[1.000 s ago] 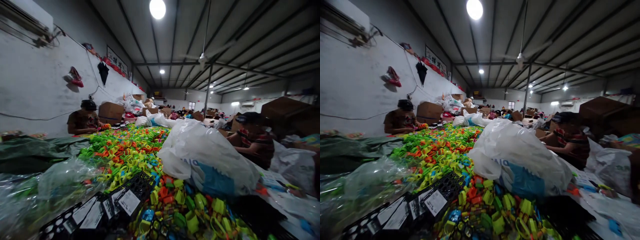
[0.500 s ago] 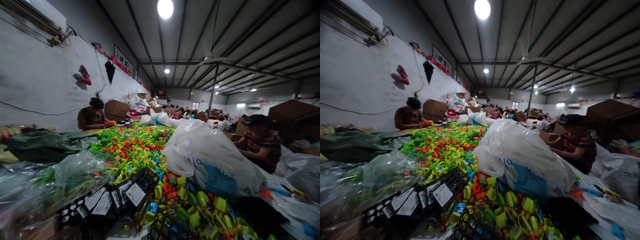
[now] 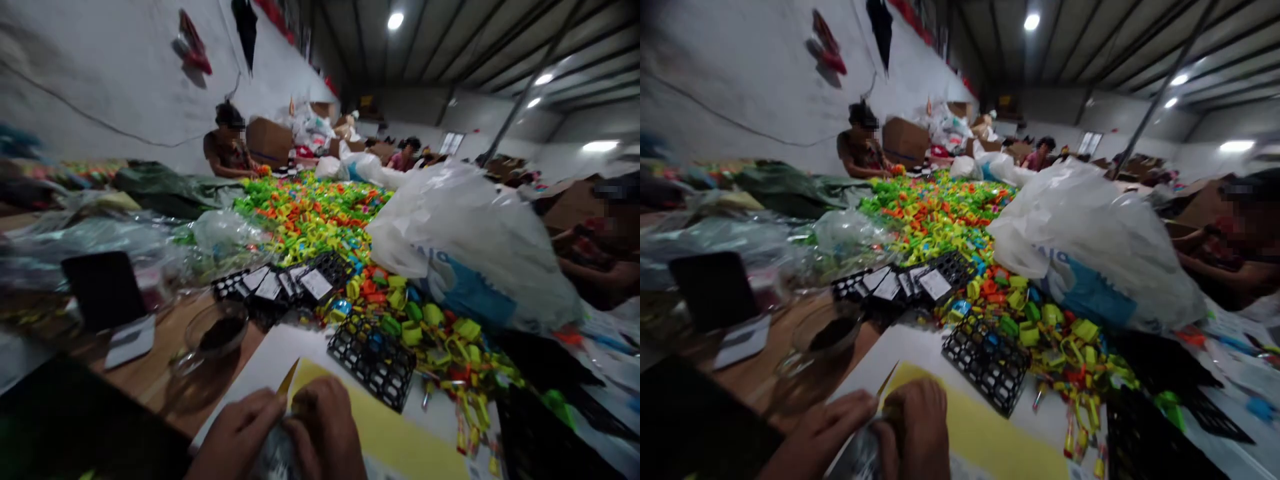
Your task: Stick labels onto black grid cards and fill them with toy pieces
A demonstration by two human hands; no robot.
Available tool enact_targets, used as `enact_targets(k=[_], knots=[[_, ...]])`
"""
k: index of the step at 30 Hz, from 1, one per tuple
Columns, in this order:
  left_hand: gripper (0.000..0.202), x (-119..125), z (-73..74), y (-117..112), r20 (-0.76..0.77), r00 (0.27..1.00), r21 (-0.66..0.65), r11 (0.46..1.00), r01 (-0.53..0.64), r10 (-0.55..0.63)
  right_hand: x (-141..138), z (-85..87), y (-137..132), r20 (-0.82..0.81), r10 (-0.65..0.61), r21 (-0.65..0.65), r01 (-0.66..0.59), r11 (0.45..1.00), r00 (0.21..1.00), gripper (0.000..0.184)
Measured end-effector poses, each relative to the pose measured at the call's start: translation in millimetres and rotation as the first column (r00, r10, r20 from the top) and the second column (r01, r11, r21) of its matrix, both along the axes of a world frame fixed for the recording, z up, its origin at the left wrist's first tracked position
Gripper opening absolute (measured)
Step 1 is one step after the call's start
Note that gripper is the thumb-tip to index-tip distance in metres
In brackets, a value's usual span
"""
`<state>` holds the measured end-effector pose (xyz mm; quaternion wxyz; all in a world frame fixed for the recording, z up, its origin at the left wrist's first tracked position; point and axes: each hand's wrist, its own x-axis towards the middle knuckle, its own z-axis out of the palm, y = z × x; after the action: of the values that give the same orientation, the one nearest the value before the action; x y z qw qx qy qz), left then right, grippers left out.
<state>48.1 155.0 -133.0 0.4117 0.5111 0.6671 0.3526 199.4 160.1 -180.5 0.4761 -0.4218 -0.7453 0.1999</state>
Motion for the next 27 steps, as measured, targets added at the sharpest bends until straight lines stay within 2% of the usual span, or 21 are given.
enact_targets(k=[3, 5, 7, 9, 12, 14, 15, 17, 18, 20, 22, 24, 25, 26, 27], knots=[[0.037, 4, 9.8, 2, 0.114, 0.984, -0.088, 0.985, 0.146, -0.136, -2, 1.2, -5, -0.026, 0.014, 0.039, -0.013, 0.999, 1.000, 0.014], [0.037, 5, 13.1, 4, 0.147, 0.978, -0.097, 0.981, 0.166, -0.151, -1, 1.1, -5, -0.008, 0.018, 0.081, -0.017, 0.997, 1.000, 0.015], [0.040, 5, 10.0, 6, 0.186, 0.972, -0.118, 0.979, 0.165, -0.142, 0, -0.7, -5, 0.009, 0.019, 0.153, -0.020, 0.988, 1.000, 0.016], [0.044, 3, -1.8, 10, 0.208, 0.972, -0.152, 0.978, 0.144, -0.111, 1, -2.8, -7, 0.025, 0.078, 0.244, -0.082, 0.966, 0.997, 0.017], [0.049, -5, -34.0, 21, 0.215, 0.975, -0.229, 0.967, 0.108, -0.058, 5, -2.2, -16, -0.017, 0.224, 0.290, -0.210, 0.934, 0.974, 0.019], [0.050, -13, -58.0, 27, 0.209, 0.977, -0.268, 0.958, 0.098, -0.041, 13, 2.1, -20, -0.138, 0.275, 0.182, -0.249, 0.951, 0.951, 0.015], [0.050, -17, -68.0, 30, 0.186, 0.982, -0.275, 0.957, 0.092, -0.041, 19, 5.2, -20, -0.232, 0.249, 0.084, -0.236, 0.968, 0.940, 0.013], [0.048, -26, -80.1, 33, 0.036, 0.997, -0.259, 0.963, 0.079, -0.072, 35, 11.2, -12, -0.411, 0.073, -0.178, -0.159, 0.971, 0.909, 0.011], [0.046, -29, -81.6, 34, -0.086, 0.990, -0.250, 0.965, 0.085, -0.110, 45, 12.9, -3, -0.462, -0.057, -0.309, -0.101, 0.946, 0.885, 0.013], [0.043, -33, -77.1, 35, -0.363, 0.912, -0.223, 0.969, 0.110, -0.188, 64, 11.3, 24, -0.487, -0.289, -0.500, 0.009, 0.866, 0.824, 0.018], [0.038, -32, -67.5, 39, -0.613, 0.772, -0.152, 0.984, 0.092, -0.167, 79, 2.0, 57, -0.493, -0.412, -0.574, 0.069, 0.816, 0.766, 0.027], [0.035, -24, -59.4, 44, -0.771, 0.637, 0.020, 0.999, 0.041, -0.011, 89, -12.7, 87, -0.533, -0.469, -0.609, 0.065, 0.791, 0.705, 0.037], [0.035, -17, -57.0, 47, -0.801, 0.594, 0.125, 0.991, 0.045, 0.075, 91, -20.8, 99, -0.562, -0.481, -0.619, 0.044, 0.784, 0.673, 0.041], [0.036, -10, -55.7, 51, -0.802, 0.581, 0.225, 0.971, 0.076, 0.140, 92, -28.6, 108, -0.588, -0.490, -0.627, 0.020, 0.779, 0.644, 0.044], [0.036, 0, -55.3, 55, -0.782, 0.598, 0.308, 0.942, 0.132, 0.172, 92, -35.6, 114, -0.611, -0.495, -0.628, 0.001, 0.778, 0.618, 0.046]])
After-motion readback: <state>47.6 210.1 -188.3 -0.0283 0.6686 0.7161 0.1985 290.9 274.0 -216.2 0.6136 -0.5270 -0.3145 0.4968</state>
